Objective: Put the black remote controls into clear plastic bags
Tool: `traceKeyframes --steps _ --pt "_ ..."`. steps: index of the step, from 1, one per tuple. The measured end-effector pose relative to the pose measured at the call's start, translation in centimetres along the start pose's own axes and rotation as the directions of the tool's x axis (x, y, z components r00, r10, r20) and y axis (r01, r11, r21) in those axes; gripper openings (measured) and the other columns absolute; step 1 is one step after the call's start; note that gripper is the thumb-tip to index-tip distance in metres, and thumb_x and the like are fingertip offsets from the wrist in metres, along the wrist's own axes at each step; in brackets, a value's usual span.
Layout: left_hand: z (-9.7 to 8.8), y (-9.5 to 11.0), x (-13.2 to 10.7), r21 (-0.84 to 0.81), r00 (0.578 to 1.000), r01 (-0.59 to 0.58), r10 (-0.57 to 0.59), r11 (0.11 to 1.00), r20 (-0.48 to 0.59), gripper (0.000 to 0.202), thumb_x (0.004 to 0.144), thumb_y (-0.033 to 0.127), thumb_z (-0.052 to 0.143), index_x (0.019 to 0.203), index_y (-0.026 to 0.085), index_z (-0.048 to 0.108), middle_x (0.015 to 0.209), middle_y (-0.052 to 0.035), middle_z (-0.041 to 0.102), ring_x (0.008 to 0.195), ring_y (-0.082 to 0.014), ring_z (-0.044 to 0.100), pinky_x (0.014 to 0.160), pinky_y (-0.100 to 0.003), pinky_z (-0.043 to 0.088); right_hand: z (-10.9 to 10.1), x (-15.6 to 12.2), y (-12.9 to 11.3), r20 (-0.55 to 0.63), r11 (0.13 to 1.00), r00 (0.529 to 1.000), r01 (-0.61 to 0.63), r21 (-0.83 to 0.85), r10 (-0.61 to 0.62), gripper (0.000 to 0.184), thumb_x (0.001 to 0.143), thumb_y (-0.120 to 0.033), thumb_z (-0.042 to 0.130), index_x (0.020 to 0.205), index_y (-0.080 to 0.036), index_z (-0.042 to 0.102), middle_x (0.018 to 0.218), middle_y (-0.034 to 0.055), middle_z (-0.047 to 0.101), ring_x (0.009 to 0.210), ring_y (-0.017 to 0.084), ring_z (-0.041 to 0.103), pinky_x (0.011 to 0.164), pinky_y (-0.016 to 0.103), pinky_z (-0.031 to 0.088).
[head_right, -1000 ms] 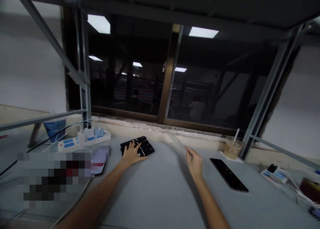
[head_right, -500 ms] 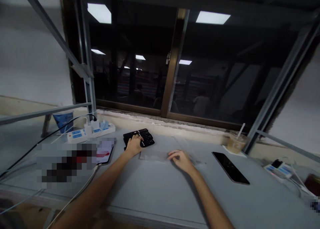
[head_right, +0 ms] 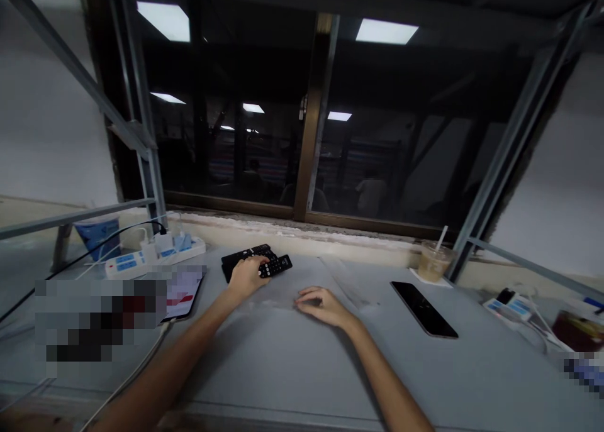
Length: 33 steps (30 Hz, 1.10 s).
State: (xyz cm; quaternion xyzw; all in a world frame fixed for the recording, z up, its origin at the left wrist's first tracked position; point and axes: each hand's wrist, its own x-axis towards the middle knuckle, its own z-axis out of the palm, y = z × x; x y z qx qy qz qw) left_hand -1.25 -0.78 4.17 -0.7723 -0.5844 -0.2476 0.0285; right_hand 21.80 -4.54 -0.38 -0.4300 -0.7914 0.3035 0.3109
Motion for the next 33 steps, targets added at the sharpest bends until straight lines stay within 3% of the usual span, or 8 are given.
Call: traceKeyframes --steps 4,7,11,15,18,24,29,33 --pt "0.1 1.3 -0.4 -0.041 0.963 -0.159 0.146 0.986 -0.224 0.036 0.073 0.023 0.063 0.108 0.02 0.055 0.107 -0.0047 0.062 0.098 -0.0211 0.056 0.083 -0.032 0.038 0.7 0.5 -0.8 -0.193 0.974 0.976 -0.053 0.219 0.096 0.051 0.076 -0.054 0.051 0.115 -0.023 0.059 0.108 0.0077 0.065 0.103 0.023 0.056 0.094 0.04 0.037" --pt "1.2 2.4 -1.1 -0.065 0.916 -0.363 0.343 0.93 -0.211 0.032 0.078 0.023 0.059 0.109 0.022 0.053 0.106 -0.003 0.062 0.097 -0.0188 0.055 0.083 -0.032 0.037 1.0 1.2 -0.8 -0.36 0.91 0.917 -0.006 0.414 0.17 0.06 0.074 -0.058 0.049 0.119 -0.019 0.053 0.084 0.0055 0.069 0.076 0.019 0.062 0.07 0.032 0.047" --pt "2.8 3.6 -2.1 -0.061 0.835 -0.542 0.529 0.838 -0.154 0.03 0.084 0.024 0.052 0.113 0.022 0.049 0.111 -0.0037 0.059 0.1 -0.0186 0.053 0.086 -0.035 0.035 0.8 1.4 -1.3 -0.35 0.848 0.89 -0.073 0.525 0.293 0.045 0.067 -0.057 0.058 0.083 -0.015 0.063 0.056 0.0009 0.062 0.043 0.011 0.05 0.041 0.023 0.034" --pt "3.2 4.5 -2.8 -0.043 0.824 -0.527 0.499 0.849 -0.269 0.036 0.087 0.026 0.046 0.122 0.019 0.042 0.116 -0.007 0.055 0.109 -0.0206 0.046 0.09 -0.036 0.032 0.7 1.3 -1.7 -0.369 0.812 0.862 -0.079 0.578 0.347 0.041 0.065 -0.056 0.06 0.059 -0.016 0.054 0.044 -0.0006 0.056 0.034 0.007 0.039 0.037 0.021 0.027" --pt "3.1 5.1 -3.1 -0.012 0.815 -0.528 0.503 0.849 -0.287 0.036 0.086 0.032 0.046 0.121 0.02 0.044 0.115 -0.0077 0.053 0.112 -0.0227 0.043 0.091 -0.037 0.032 0.8 1.4 -1.5 -0.489 0.761 0.755 -0.02 0.648 0.437 0.039 0.064 -0.055 0.061 0.064 -0.017 0.054 0.042 -0.0024 0.055 0.034 0.008 0.04 0.036 0.021 0.027" --pt "4.4 5.1 -3.5 -0.094 0.796 -0.596 0.602 0.797 0.056 0.053 0.079 0.049 0.052 0.123 0.02 0.044 0.116 -0.0079 0.053 0.105 -0.0231 0.048 0.088 -0.036 0.036 -0.4 1.5 -1.1 -0.551 0.6 0.527 0.095 0.795 0.647 0.027 0.067 -0.044 0.058 0.061 -0.019 0.05 0.041 -0.0027 0.056 0.032 0.007 0.038 0.032 0.019 0.027" --pt "5.1 4.1 -2.9 -0.13 0.843 -0.494 0.51 0.86 0.172 0.028 0.086 0.034 0.046 0.108 0.022 0.057 0.105 -0.0048 0.059 0.098 -0.0194 0.053 0.088 -0.034 0.036 -2.2 0.9 -2.2 -0.417 0.371 0.549 0.2 0.907 0.725 0.02 0.073 -0.036 0.052 0.063 -0.018 0.049 0.041 -0.0039 0.053 0.031 0.005 0.036 0.029 0.016 0.026" --pt "4.3 3.8 -2.3 -0.068 0.881 -0.453 0.458 0.889 0.118 0.019 0.08 0.013 0.047 0.089 0.02 0.062 0.096 -0.0019 0.061 0.087 -0.0168 0.057 0.085 -0.033 0.038 -3.2 0.3 -2.7 -0.346 0.247 0.586 0.244 0.938 0.733 0.018 0.077 -0.031 0.048 0.063 -0.019 0.046 0.039 -0.0053 0.049 0.03 0.004 0.035 0.028 0.014 0.025"
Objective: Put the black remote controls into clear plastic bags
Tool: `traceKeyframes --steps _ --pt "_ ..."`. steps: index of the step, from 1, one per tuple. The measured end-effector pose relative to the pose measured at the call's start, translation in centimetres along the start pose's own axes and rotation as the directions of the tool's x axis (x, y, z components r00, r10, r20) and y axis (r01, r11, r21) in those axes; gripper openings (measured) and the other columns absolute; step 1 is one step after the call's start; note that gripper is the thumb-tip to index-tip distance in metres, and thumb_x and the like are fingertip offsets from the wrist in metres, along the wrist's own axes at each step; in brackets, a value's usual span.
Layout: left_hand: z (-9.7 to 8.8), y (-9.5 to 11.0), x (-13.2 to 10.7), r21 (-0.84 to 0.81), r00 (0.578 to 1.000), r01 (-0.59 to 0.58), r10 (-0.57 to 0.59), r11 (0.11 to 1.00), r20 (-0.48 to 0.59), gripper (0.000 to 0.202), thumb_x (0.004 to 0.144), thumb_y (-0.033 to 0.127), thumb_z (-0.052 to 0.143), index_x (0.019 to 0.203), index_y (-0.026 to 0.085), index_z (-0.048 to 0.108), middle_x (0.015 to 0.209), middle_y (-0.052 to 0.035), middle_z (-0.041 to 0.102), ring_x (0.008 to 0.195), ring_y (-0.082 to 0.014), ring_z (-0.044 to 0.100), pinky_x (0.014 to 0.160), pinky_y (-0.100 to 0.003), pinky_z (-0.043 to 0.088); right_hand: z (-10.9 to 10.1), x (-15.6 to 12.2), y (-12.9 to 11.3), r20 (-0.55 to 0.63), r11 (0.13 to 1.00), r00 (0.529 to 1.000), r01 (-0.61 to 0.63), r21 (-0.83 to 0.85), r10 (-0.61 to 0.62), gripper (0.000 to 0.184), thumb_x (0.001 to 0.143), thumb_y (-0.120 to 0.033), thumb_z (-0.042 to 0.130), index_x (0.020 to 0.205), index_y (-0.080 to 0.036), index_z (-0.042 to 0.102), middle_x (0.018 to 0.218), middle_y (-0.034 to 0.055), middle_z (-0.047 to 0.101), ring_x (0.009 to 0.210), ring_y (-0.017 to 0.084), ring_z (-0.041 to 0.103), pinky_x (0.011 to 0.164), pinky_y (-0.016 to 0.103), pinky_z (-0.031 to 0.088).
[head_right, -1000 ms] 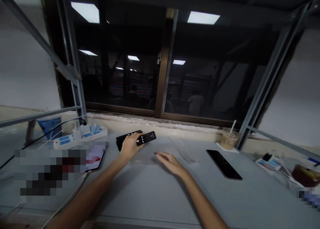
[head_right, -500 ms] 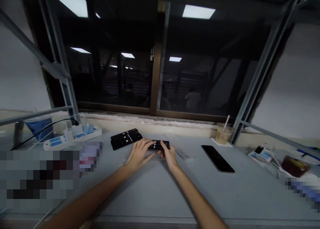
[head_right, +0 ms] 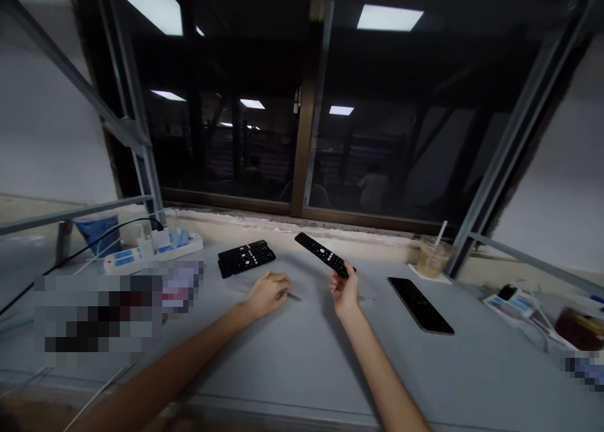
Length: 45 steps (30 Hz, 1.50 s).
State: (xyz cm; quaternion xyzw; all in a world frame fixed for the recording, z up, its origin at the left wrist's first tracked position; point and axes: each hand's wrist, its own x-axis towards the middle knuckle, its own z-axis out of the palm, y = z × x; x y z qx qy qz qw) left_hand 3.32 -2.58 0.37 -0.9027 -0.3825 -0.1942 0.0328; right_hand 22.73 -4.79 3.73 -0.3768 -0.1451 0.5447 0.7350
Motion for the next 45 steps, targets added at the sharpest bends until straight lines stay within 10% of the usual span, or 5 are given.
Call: traceKeyframes --steps 13,25,38,41,45 --pt "-4.5 -0.9 -0.9 0.126 0.821 0.121 -0.028 0.985 -0.57 0.03 0.073 -0.001 0.038 0.084 0.021 0.057 0.117 -0.0053 0.055 0.111 -0.0202 0.049 0.09 -0.035 0.032 -1.0 1.2 0.1 0.116 0.973 0.968 -0.21 -0.097 0.221 0.031 0.085 -0.037 0.04 0.059 -0.02 0.043 0.043 -0.0029 0.047 0.03 0.005 0.037 0.028 0.015 0.032" --pt "-0.1 -2.6 -0.3 0.03 0.998 -0.052 0.051 0.998 0.044 0.036 0.071 -0.003 0.039 0.097 0.018 0.052 0.099 -0.0045 0.063 0.098 -0.0175 0.056 0.087 -0.032 0.036 -0.2 0.1 0.8 0.045 0.98 0.985 -0.16 -0.121 0.166 0.02 0.085 -0.028 0.045 0.072 -0.018 0.056 0.058 0.0005 0.064 0.037 0.006 0.049 0.03 0.013 0.038" --pt "-1.1 -2.7 -0.1 0.016 0.99 -0.063 0.065 0.998 -0.125 0.049 0.071 -0.001 0.037 0.112 0.021 0.051 0.101 -0.0026 0.059 0.1 -0.0173 0.052 0.092 -0.032 0.034 -0.3 -0.3 2.2 0.323 0.872 0.946 0.179 -0.455 -0.026 0.046 0.069 -0.037 0.066 0.111 -0.022 0.058 0.087 0.0051 0.07 0.064 0.012 0.064 0.04 0.016 0.041" --pt "-1.4 -2.5 -0.2 0.024 0.991 -0.024 0.027 0.999 -0.134 0.038 0.071 0.01 0.05 0.106 0.022 0.056 0.095 -0.0041 0.057 0.096 -0.0198 0.051 0.089 -0.035 0.035 -0.3 -0.2 2.4 0.389 0.715 0.886 0.441 -0.543 -0.251 0.053 0.069 -0.04 0.063 0.118 -0.02 0.056 0.09 0.0059 0.069 0.068 0.016 0.063 0.044 0.02 0.042" --pt "-0.6 -2.3 -0.3 0.03 0.997 -0.017 0.019 0.999 -0.074 0.017 0.074 0.019 0.055 0.088 0.022 0.063 0.088 -0.0031 0.056 0.09 -0.0192 0.052 0.087 -0.035 0.035 -0.7 0.1 2.4 0.597 0.342 0.65 0.758 -0.555 -0.47 0.037 0.075 -0.027 0.052 0.11 -0.023 0.063 0.108 0.0053 0.064 0.092 0.021 0.059 0.064 0.028 0.049"
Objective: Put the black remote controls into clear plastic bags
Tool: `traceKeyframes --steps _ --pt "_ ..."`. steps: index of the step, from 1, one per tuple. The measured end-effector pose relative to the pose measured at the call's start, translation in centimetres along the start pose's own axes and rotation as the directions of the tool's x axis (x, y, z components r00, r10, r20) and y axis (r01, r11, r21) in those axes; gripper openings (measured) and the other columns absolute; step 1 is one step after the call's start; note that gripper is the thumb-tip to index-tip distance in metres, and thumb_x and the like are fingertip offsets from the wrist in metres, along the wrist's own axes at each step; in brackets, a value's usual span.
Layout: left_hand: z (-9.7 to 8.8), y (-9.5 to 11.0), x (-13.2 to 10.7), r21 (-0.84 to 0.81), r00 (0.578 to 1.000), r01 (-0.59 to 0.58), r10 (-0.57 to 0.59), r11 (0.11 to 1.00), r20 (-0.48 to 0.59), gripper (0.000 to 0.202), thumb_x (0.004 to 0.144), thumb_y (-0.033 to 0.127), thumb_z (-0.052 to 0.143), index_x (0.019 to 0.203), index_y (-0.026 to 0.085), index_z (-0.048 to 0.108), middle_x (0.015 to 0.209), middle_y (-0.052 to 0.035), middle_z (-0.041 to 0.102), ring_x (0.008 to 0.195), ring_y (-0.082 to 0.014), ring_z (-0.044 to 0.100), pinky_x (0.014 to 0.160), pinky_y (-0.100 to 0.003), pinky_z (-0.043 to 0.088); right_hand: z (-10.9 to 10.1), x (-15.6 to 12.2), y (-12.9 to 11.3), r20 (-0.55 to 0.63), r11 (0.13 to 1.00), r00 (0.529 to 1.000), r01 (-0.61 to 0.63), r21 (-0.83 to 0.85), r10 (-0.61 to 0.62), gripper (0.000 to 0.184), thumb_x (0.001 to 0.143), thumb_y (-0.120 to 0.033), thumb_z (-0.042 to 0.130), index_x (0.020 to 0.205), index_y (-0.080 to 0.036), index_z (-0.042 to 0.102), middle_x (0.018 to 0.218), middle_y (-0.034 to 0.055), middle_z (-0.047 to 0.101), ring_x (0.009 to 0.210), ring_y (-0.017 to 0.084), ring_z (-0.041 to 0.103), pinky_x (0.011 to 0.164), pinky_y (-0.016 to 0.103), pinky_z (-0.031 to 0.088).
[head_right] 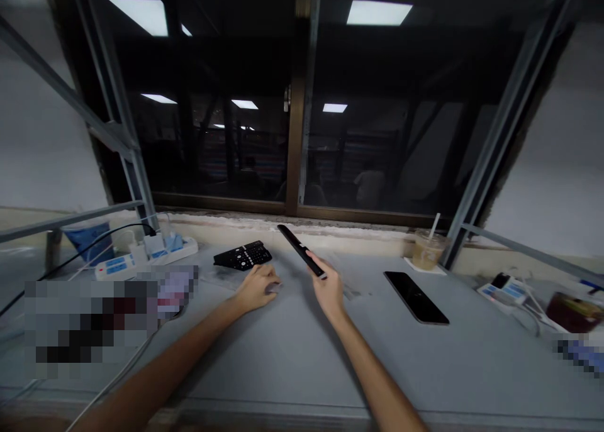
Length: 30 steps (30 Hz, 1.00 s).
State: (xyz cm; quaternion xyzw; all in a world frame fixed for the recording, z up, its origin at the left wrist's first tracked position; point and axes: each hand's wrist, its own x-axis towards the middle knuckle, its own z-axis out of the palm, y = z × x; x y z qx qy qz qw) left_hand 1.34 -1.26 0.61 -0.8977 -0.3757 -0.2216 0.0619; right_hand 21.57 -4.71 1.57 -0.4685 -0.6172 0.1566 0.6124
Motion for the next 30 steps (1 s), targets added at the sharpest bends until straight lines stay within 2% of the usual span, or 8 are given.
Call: traceKeyframes --steps 3,7,12,19,22,25,27,30 --pt "0.5 0.0 0.1 0.02 1.0 0.007 -0.008 1.0 0.016 0.014 0.08 0.019 0.05 0.078 0.021 0.064 0.087 -0.0028 0.056 0.089 -0.018 0.052 0.086 -0.034 0.035 -0.5 -0.2 0.2 0.061 0.952 0.977 0.215 -0.217 -0.207 0.049 0.072 -0.008 0.042 0.11 -0.031 0.063 0.116 0.0011 0.059 0.102 0.02 0.055 0.08 0.033 0.047" --pt "0.3 -0.2 0.2 0.008 0.999 0.034 -0.034 0.999 -0.031 0.016 0.081 0.015 0.05 0.083 0.023 0.063 0.09 -0.0021 0.057 0.088 -0.0174 0.052 0.083 -0.033 0.036 -0.8 -0.4 0.2 0.095 0.852 0.934 0.354 -0.385 -0.345 0.061 0.067 0.002 0.038 0.105 -0.038 0.064 0.118 -0.0017 0.056 0.104 0.02 0.052 0.086 0.036 0.045" --pt "-0.3 -0.3 0.3 -0.018 0.985 0.083 -0.085 0.996 -0.153 0.013 0.08 0.013 0.052 0.082 0.022 0.061 0.09 -0.0011 0.057 0.088 -0.0166 0.052 0.084 -0.033 0.034 -0.8 -0.4 0.2 0.052 0.82 0.907 0.402 -0.408 -0.418 0.062 0.067 0.005 0.036 0.101 -0.038 0.066 0.118 -0.0017 0.055 0.103 0.019 0.051 0.082 0.035 0.047" --pt "-0.5 0.0 0.4 -0.054 0.947 0.186 -0.194 0.981 -0.256 0.012 0.08 0.01 0.05 0.084 0.02 0.055 0.092 -0.0016 0.059 0.09 -0.0176 0.053 0.084 -0.033 0.033 -1.0 -0.1 0.2 -0.108 0.88 0.898 0.386 -0.277 -0.427 0.053 0.071 -0.001 0.036 0.096 -0.034 0.068 0.114 0.0006 0.057 0.107 0.019 0.05 0.091 0.039 0.04" --pt "-0.5 0.1 0.4 -0.056 0.94 0.216 -0.223 0.975 -0.258 0.014 0.08 0.009 0.049 0.087 0.02 0.05 0.09 -0.0008 0.06 0.087 -0.017 0.054 0.084 -0.033 0.033 -0.6 0.0 -0.2 -0.169 0.958 0.945 0.264 -0.109 -0.279 0.037 0.075 -0.013 0.043 0.099 -0.028 0.067 0.109 0.0032 0.06 0.1 0.02 0.055 0.088 0.036 0.042" --pt "-0.5 0.3 0.3 -0.045 0.939 0.241 -0.244 0.97 -0.241 0.015 0.079 0.009 0.051 0.089 0.02 0.048 0.091 -0.0007 0.061 0.088 -0.0171 0.055 0.086 -0.033 0.032 -0.1 0.2 -0.8 -0.2 0.993 0.979 -0.002 0.119 0.026 0.037 0.075 -0.034 0.054 0.11 -0.021 0.058 0.096 0.0058 0.065 0.072 0.016 0.059 0.064 0.028 0.047" --pt "-0.4 0.4 0.3 -0.04 0.937 0.245 -0.247 0.969 -0.246 0.016 0.079 0.014 0.053 0.093 0.02 0.047 0.095 -0.0013 0.061 0.09 -0.0178 0.054 0.087 -0.033 0.032 0.0 0.5 -1.0 -0.169 0.941 0.963 -0.153 0.302 0.21 0.052 0.071 -0.045 0.059 0.116 -0.02 0.05 0.083 0.0043 0.066 0.053 0.011 0.053 0.046 0.022 0.039" --pt "-0.3 0.5 0.3 -0.057 0.93 0.229 -0.236 0.972 -0.281 0.017 0.083 0.024 0.052 0.099 0.021 0.047 0.099 -0.002 0.061 0.092 -0.0182 0.054 0.087 -0.034 0.032 -0.1 0.8 -0.9 -0.113 0.81 0.914 -0.282 0.514 0.39 0.06 0.065 -0.051 0.061 0.115 -0.021 0.047 0.062 -0.0011 0.064 0.041 0.008 0.046 0.036 0.018 0.028"
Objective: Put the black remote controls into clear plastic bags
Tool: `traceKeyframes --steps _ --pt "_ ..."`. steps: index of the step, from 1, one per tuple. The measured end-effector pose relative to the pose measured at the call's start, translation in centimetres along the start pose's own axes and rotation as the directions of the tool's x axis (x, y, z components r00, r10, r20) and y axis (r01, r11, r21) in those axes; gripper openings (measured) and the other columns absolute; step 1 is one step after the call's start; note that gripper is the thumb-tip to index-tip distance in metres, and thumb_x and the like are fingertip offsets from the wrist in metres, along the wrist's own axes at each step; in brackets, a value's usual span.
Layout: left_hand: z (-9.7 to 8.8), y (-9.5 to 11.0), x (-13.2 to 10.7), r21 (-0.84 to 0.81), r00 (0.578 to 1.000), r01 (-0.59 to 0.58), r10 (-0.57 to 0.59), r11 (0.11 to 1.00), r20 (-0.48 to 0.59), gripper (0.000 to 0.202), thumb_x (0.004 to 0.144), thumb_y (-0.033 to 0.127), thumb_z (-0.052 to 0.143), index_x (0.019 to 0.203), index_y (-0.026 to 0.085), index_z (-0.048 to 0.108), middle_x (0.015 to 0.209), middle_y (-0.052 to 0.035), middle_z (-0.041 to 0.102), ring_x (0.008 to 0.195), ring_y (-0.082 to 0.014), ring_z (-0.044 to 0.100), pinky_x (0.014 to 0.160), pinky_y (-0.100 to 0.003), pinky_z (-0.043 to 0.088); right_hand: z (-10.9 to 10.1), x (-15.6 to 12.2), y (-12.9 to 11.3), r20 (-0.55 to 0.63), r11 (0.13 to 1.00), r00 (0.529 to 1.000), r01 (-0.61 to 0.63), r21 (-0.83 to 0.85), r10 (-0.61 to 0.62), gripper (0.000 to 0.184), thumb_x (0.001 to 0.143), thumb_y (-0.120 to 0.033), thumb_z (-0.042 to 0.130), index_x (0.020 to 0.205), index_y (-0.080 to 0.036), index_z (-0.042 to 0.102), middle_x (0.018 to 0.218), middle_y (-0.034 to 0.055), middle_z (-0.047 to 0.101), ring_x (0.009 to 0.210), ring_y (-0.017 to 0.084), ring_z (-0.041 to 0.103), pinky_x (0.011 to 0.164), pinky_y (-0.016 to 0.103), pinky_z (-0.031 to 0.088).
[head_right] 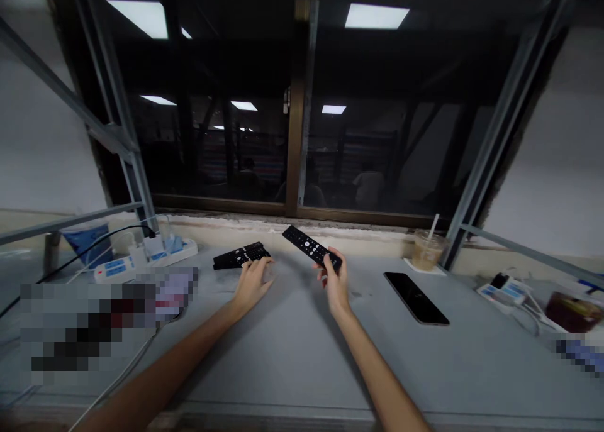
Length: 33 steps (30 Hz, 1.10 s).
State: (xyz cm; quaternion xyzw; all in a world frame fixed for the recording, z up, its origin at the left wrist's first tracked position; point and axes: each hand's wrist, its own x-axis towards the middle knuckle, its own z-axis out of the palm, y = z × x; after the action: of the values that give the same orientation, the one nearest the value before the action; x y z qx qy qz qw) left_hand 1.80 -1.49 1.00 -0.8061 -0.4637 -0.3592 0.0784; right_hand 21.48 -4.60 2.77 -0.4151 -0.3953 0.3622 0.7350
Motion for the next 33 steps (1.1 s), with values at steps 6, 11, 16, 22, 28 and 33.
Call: traceKeyframes --steps 6,11,16,22,28,33 --pt "0.2 0.2 0.1 0.032 0.999 0.01 -0.008 0.999 -0.041 0.019 0.085 0.033 0.047 0.097 0.019 0.052 0.093 -0.0039 0.058 0.089 -0.0202 0.051 0.083 -0.035 0.034 -0.9 1.0 0.4 -0.086 0.956 0.966 -0.226 0.185 0.245 0.034 0.065 -0.041 0.052 0.088 -0.017 0.058 0.039 -0.0056 0.05 0.031 0.006 0.036 0.034 0.016 0.022" --pt "0.0 0.5 0.0 0.025 0.999 -0.012 0.013 1.0 -0.037 0.017 0.085 0.03 0.047 0.097 0.019 0.053 0.094 -0.0039 0.055 0.091 -0.0201 0.049 0.083 -0.034 0.034 -1.4 1.3 0.2 -0.066 0.938 0.96 -0.251 0.24 0.274 0.024 0.064 -0.036 0.05 0.075 -0.017 0.058 0.033 -0.0081 0.04 0.028 0.004 0.027 0.031 0.018 0.016" --pt "-0.3 0.8 -0.1 0.015 0.999 -0.032 0.032 0.999 -0.013 0.02 0.081 0.024 0.051 0.1 0.017 0.053 0.095 -0.0052 0.053 0.093 -0.0207 0.048 0.085 -0.035 0.033 -1.5 1.3 0.1 -0.044 0.95 0.965 -0.247 0.192 0.26 0.024 0.064 -0.036 0.049 0.072 -0.015 0.059 0.032 -0.0081 0.037 0.028 0.004 0.023 0.031 0.019 0.013" --pt "-0.1 1.1 -0.4 -0.021 0.99 -0.142 0.143 0.99 0.018 0.025 0.079 0.025 0.055 0.103 0.02 0.052 0.098 -0.0033 0.054 0.095 -0.0196 0.047 0.088 -0.034 0.031 -1.4 1.0 0.1 -0.047 0.966 0.966 -0.251 0.06 0.254 0.03 0.064 -0.039 0.049 0.076 -0.014 0.061 0.031 -0.0071 0.038 0.029 0.005 0.028 0.032 0.02 0.015" --pt "0.3 1.4 -0.5 -0.052 0.979 -0.171 0.176 0.984 0.103 0.025 0.08 0.031 0.055 0.103 0.021 0.053 0.097 -0.0026 0.059 0.095 -0.0187 0.052 0.087 -0.035 0.031 -1.2 0.8 -0.1 -0.05 0.967 0.974 -0.227 -0.12 0.222 0.036 0.067 -0.042 0.048 0.081 -0.013 0.064 0.032 -0.0056 0.042 0.031 0.007 0.032 0.034 0.02 0.019" --pt "0.1 1.7 -0.5 -0.062 0.974 -0.12 0.13 0.991 0.187 0.02 0.077 0.032 0.056 0.093 0.02 0.056 0.094 -0.0032 0.062 0.092 -0.0195 0.055 0.085 -0.034 0.033 -1.1 0.8 0.0 0.095 0.943 0.947 -0.288 -0.169 0.307 0.044 0.073 -0.048 0.041 0.085 -0.012 0.064 0.034 -0.0023 0.047 0.031 0.008 0.035 0.035 0.019 0.023"
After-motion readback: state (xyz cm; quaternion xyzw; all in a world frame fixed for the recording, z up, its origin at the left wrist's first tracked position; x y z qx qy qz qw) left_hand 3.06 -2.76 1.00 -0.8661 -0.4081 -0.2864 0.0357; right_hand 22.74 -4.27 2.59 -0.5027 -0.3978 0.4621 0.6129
